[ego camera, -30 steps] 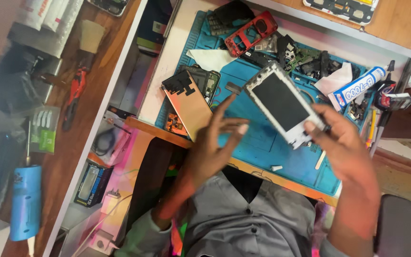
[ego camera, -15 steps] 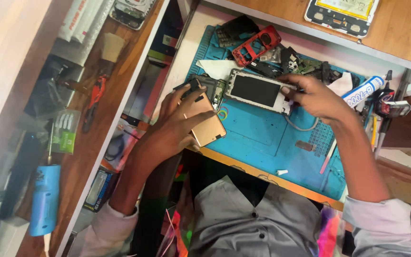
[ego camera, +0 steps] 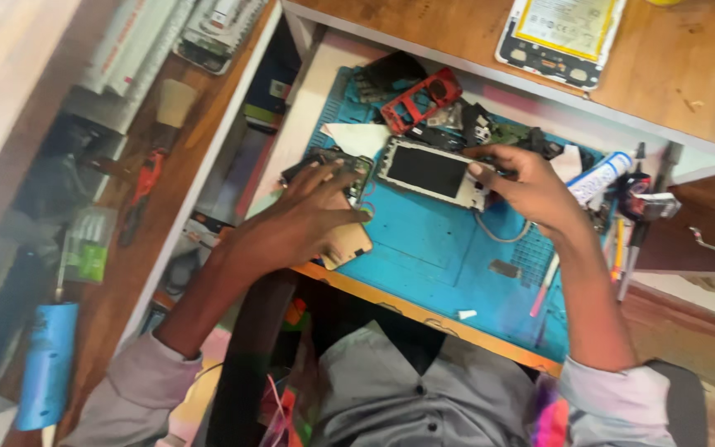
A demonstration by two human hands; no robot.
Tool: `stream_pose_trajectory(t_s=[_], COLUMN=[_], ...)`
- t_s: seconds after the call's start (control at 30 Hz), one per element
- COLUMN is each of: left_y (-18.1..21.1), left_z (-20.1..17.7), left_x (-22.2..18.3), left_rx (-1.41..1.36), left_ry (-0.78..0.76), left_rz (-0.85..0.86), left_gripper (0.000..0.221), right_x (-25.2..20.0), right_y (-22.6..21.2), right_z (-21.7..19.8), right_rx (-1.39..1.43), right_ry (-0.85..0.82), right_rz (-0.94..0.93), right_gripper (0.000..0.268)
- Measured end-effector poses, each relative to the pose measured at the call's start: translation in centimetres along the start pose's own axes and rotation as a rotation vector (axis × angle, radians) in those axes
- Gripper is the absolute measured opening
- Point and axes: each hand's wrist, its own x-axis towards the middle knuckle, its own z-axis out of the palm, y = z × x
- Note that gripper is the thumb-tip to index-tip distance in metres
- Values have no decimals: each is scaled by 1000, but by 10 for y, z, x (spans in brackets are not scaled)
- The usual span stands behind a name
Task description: The person cleans the edges of a disassembled smartphone screen with a yellow plastic tool, then reassembles the device by aligning the screen with the chassis and pressing it into place. They apply adhesive along the seam, power on the phone, and test the touchscreen by swiping through the interface.
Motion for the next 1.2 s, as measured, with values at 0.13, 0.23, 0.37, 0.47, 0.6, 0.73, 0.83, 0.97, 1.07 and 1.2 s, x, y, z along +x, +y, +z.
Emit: stream_pose_trajectory(t_s=[0.13, 0.23, 0.37, 0.47, 0.6, 0.73, 0.83, 0.97, 1.07, 1.2], left_y=[2, 4, -1, 0, 11, 37, 54, 56, 48, 37], left_z=[4, 5, -7, -22, -43, -54, -54, -55, -53, -49], left_x=[7, 13, 23, 20, 16, 1, -6, -9, -9, -20], left_rx=[53, 70, 21, -13, -89, -251, -382, -491, -578, -554], left_ry=[5, -22, -85, -179, 143, 370, 490, 503, 537, 657], left_rz=[-4, 14, 49, -69, 53, -78, -69, -199, -211, -286], left_gripper=[52, 46, 48, 29, 27, 24, 24, 26, 28, 30], right_x=[-8, -15, -15, -15, -16, -18, -19, -17, -18, -19], right_y=[-19, -32, -37, -34, -32, -32, -30, -26, -25, -24], right_z=[0, -5, -5, -3, -2, -2, -2, -2, -2, -1], right_rx=[-40, -264, -392, -583, -554, -545, -521, -555, -597, -617], right_ry=[64, 33, -13, 42, 2, 46, 50, 34, 41, 70], right_rz=[70, 34, -32, -360, -145, -185, -318, -370, -373, -409], right_gripper=[48, 66, 88, 93, 92, 91, 91, 86, 80, 77])
